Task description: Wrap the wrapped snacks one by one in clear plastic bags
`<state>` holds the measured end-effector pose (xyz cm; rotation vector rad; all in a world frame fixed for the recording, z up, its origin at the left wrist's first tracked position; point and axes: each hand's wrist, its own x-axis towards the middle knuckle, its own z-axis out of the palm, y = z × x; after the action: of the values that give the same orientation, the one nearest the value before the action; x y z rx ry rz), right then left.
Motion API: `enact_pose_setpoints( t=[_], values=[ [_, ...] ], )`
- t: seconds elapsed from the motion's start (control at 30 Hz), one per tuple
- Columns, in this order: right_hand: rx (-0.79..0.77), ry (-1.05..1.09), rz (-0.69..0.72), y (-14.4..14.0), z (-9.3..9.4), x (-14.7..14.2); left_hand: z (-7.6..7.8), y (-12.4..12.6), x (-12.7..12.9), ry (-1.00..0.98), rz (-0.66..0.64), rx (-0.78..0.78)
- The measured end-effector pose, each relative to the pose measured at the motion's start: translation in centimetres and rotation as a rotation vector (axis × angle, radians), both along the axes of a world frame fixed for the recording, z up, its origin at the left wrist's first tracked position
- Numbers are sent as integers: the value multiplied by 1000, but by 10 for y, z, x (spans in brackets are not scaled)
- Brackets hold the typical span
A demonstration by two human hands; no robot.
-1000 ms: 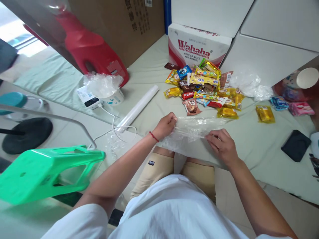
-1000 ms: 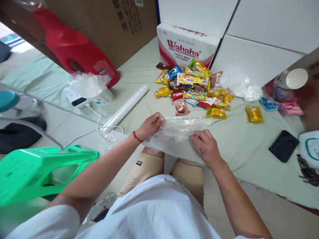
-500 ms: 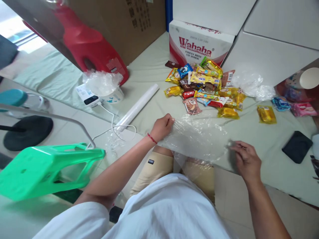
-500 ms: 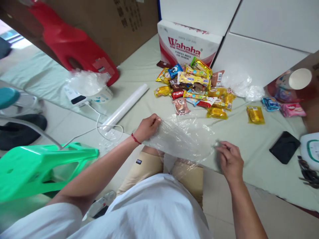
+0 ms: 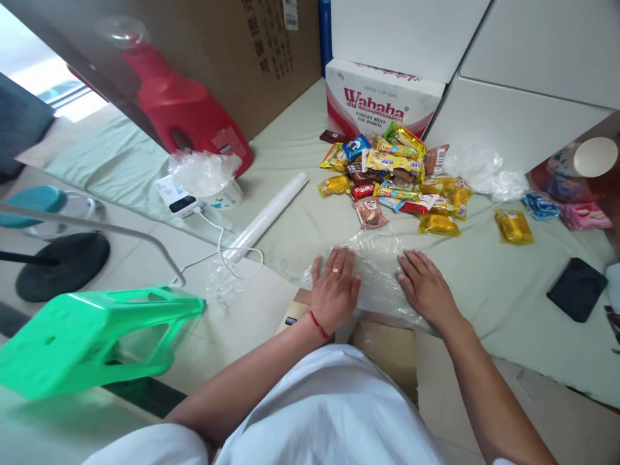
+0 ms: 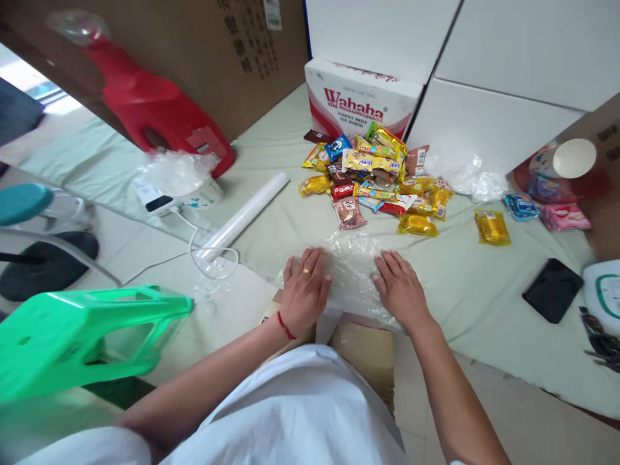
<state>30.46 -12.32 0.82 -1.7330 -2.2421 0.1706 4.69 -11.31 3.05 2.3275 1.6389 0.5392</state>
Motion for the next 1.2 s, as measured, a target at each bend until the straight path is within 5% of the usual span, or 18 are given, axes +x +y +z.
enact_pose_setpoints(
  t=[0.13, 0.27, 0.37, 0.5, 0.57, 0.67, 0.83, 1.03, 1.2],
  values=[
    [-24, -32, -117, -34, -15, 17, -31, 22, 2, 92, -67, -20],
    [35, -12, -182, -52, 2, 30, -33, 79, 4, 116, -337, -25],
    [167, 21, -189, -34, 26, 30, -29, 123, 3, 139, -553, -38],
    [118, 20, 68, 18, 36, 13, -21, 140, -3, 154, -704, -26],
    [26, -56, 124, 40, 26, 3, -15, 124, -7, 128, -635, 42],
    [-42, -138, 26, 53, 1, -6, -11, 85, -11, 48, -362, 156],
    [11, -121, -143, 40, -20, 0, -22, 65, -11, 65, -218, 39],
    [-13, -83, -262, 57, 15, 24, -31, 105, -22, 133, -317, 3],
    [221, -77, -203, 132, 57, 15, -33, 95, -30, 145, -339, 33]
  ],
)
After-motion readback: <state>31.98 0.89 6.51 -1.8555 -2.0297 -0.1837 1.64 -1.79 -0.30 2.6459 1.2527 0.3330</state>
